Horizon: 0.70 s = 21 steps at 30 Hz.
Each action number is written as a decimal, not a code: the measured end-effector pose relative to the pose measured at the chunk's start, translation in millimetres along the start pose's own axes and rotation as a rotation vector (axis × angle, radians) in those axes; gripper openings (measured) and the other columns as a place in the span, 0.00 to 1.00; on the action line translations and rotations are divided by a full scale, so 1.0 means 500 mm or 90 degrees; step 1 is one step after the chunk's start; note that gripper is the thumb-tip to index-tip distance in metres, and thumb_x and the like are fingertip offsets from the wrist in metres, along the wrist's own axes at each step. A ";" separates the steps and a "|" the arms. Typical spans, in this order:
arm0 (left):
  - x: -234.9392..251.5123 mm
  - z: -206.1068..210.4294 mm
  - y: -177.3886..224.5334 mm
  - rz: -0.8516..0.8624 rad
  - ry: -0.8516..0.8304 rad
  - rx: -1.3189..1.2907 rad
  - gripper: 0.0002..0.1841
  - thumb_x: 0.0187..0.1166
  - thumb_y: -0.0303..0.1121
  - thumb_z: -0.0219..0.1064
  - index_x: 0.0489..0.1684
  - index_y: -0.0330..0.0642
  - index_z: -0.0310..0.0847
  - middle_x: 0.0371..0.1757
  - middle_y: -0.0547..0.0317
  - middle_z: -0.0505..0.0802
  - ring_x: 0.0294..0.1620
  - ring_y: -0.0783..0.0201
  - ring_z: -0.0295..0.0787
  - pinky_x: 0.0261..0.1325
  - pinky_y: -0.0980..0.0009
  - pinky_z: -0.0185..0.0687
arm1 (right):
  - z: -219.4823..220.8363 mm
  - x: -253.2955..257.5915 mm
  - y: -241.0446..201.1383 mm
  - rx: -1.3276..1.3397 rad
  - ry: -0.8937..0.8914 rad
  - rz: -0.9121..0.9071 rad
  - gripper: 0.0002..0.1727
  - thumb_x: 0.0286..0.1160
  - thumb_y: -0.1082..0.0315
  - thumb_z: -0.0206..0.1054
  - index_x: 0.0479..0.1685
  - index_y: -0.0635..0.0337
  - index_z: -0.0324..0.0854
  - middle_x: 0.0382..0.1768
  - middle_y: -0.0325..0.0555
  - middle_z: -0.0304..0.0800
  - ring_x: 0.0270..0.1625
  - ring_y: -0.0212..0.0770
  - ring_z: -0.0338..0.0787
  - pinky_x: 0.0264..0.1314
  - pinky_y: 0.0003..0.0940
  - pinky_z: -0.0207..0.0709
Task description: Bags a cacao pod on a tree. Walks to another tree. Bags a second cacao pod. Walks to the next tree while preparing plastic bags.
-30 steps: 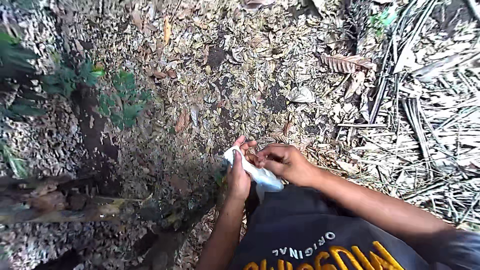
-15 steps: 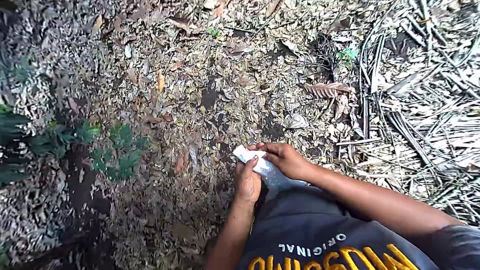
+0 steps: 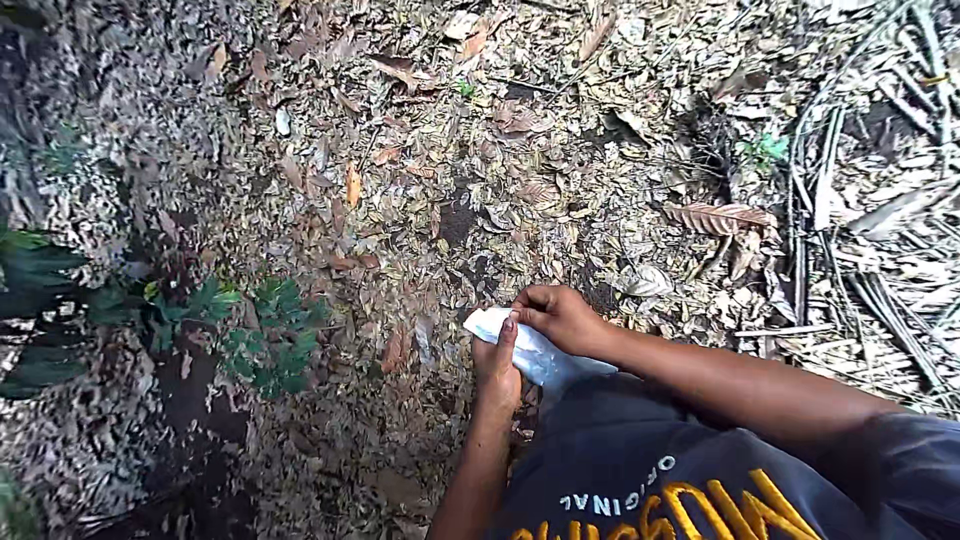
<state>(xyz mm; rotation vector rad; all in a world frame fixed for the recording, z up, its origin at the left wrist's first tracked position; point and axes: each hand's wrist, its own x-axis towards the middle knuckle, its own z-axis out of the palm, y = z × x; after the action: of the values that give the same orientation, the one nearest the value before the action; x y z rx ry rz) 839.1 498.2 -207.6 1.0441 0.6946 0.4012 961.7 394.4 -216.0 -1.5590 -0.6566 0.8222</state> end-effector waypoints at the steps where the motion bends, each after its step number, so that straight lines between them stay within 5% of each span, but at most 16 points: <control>1: 0.009 -0.007 0.015 0.005 0.000 -0.012 0.32 0.76 0.31 0.74 0.74 0.28 0.62 0.57 0.41 0.89 0.58 0.55 0.91 0.66 0.54 0.88 | 0.003 0.021 -0.010 0.017 -0.003 0.021 0.14 0.85 0.57 0.65 0.39 0.58 0.88 0.29 0.37 0.89 0.33 0.28 0.86 0.42 0.31 0.82; 8: 0.033 -0.019 0.095 0.059 0.138 0.002 0.18 0.86 0.27 0.61 0.70 0.28 0.69 0.55 0.40 0.91 0.55 0.53 0.92 0.64 0.52 0.89 | 0.033 0.109 -0.058 0.208 -0.038 0.118 0.16 0.88 0.60 0.61 0.38 0.61 0.87 0.29 0.41 0.88 0.32 0.32 0.86 0.38 0.33 0.82; 10: 0.039 -0.028 0.107 0.081 0.189 0.031 0.16 0.87 0.27 0.60 0.67 0.27 0.73 0.53 0.40 0.92 0.55 0.53 0.93 0.63 0.53 0.90 | 0.038 0.133 -0.073 0.224 -0.113 0.059 0.12 0.85 0.62 0.65 0.50 0.63 0.85 0.39 0.43 0.91 0.39 0.35 0.90 0.46 0.33 0.86; 13: 0.053 -0.032 0.122 0.113 0.238 0.037 0.15 0.89 0.29 0.58 0.66 0.27 0.73 0.52 0.41 0.92 0.54 0.54 0.93 0.62 0.55 0.90 | 0.054 0.178 -0.100 0.193 -0.233 0.001 0.27 0.69 0.65 0.80 0.67 0.62 0.78 0.50 0.45 0.93 0.48 0.37 0.94 0.56 0.35 0.90; 18: 0.081 -0.013 0.152 0.138 0.295 0.000 0.21 0.88 0.32 0.60 0.73 0.29 0.66 0.56 0.42 0.90 0.56 0.56 0.92 0.65 0.55 0.89 | 0.064 0.268 -0.118 0.052 -0.283 -0.018 0.12 0.78 0.62 0.72 0.52 0.59 0.85 0.31 0.39 0.90 0.33 0.31 0.88 0.43 0.32 0.84; 21: 0.101 0.004 0.172 0.159 0.335 -0.038 0.24 0.82 0.27 0.64 0.75 0.28 0.63 0.57 0.40 0.89 0.57 0.53 0.91 0.65 0.52 0.89 | 0.049 0.328 -0.133 0.033 -0.331 -0.019 0.11 0.85 0.62 0.63 0.43 0.60 0.87 0.27 0.39 0.87 0.30 0.29 0.85 0.40 0.30 0.81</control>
<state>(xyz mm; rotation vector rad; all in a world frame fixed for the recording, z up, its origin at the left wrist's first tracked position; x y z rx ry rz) 878.3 567.1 -147.0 0.9764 1.0139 0.9293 1041.6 548.9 -174.5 -1.2879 -1.0189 1.2269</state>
